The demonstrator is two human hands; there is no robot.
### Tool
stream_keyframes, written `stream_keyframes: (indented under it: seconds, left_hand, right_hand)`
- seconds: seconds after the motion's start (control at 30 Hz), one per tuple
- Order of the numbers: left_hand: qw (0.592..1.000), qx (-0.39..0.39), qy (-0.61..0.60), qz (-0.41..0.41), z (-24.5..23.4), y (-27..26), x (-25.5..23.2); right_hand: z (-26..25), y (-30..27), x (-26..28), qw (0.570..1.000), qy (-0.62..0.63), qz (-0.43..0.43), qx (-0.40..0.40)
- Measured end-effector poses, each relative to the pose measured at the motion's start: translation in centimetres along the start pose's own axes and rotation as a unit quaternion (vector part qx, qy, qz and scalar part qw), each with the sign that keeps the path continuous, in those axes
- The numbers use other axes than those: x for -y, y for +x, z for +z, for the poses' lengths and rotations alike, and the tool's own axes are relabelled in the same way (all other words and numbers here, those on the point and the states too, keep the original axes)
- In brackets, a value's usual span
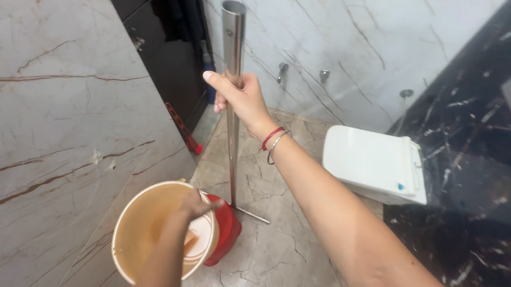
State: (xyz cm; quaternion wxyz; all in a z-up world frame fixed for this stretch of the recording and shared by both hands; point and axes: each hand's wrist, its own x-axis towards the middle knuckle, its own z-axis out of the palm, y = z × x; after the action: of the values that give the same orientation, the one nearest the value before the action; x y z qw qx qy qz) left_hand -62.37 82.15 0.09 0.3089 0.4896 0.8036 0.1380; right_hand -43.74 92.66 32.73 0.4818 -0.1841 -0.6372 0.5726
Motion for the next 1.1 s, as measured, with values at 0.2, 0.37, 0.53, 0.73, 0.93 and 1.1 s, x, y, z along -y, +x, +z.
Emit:
stream_keyframes:
  seconds: [0.2,0.37,0.53,0.73,0.93,1.1]
  left_hand:
    - [0.994,0.056,0.026,-0.089,10.1,3.2,6.0]
    - [0.984,0.099,-0.03,-0.144,13.5,4.0,5.4]
    - [0.988,0.05,-0.033,-0.143,14.3,5.6,4.8]
    - [0.978,0.095,-0.029,-0.181,15.4,8.8,4.0]
    - [0.985,0.07,-0.004,-0.155,15.6,10.6,2.9]
    - [0.987,0.066,-0.014,-0.144,14.5,10.9,0.2]
  right_hand:
    - [3.1,4.9,-5.2,0.999,0.012,0.021,0.03]
    - [5.5,6.5,-9.6,0.996,0.04,0.027,0.078]
    - [4.8,7.3,-12.2,0.996,0.051,0.018,0.067]
    - [1.9,8.3,-13.2,0.999,0.025,0.036,0.019]
    - [2.1,8.4,-16.9,0.997,0.051,0.023,0.051]
    - [1.4,7.8,-18.1,0.997,0.046,0.032,0.05]
